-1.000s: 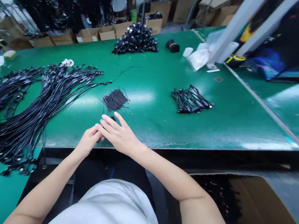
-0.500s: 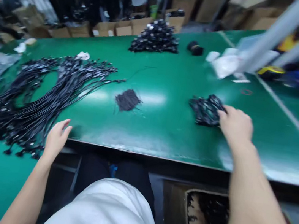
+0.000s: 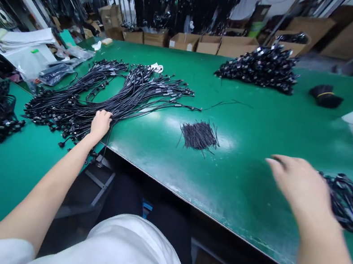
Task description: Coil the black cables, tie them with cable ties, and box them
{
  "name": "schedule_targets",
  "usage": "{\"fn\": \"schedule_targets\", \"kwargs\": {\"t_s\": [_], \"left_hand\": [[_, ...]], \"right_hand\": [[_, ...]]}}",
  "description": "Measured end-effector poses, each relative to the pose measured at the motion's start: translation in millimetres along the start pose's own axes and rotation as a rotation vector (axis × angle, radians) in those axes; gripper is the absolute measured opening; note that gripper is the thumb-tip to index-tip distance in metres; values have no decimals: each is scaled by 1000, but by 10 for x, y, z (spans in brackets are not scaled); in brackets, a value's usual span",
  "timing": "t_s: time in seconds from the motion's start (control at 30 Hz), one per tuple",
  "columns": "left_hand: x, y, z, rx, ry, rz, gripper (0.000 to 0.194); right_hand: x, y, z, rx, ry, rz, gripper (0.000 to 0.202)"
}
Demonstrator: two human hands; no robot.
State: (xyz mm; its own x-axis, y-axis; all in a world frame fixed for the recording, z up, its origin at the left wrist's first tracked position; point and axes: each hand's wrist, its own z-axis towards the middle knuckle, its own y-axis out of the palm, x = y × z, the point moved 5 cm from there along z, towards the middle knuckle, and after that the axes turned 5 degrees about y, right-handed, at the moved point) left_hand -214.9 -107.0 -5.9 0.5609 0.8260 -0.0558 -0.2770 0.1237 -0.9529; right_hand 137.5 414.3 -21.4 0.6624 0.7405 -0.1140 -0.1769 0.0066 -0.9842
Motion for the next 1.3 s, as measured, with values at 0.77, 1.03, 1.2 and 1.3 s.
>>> {"fn": "schedule_targets", "kwargs": {"t_s": [0.77,1.03,1.2,1.3], "left_hand": [[-705,309,162,37,-25,-390,27],[-418,-48,24,138,-3,-731,36],[234,-388,-454,-211,43,-1489,31],[136,-472,-620,-196,-128,-1614,24]], "right_hand": [[-5241,332,257,36,-1033,101,24],[-4838,-326,363,266,-1053,81,32],[-4706,-865,317,475,-1143,51,35],[-4616,-1148,303,581,-1122,85,40]]}}
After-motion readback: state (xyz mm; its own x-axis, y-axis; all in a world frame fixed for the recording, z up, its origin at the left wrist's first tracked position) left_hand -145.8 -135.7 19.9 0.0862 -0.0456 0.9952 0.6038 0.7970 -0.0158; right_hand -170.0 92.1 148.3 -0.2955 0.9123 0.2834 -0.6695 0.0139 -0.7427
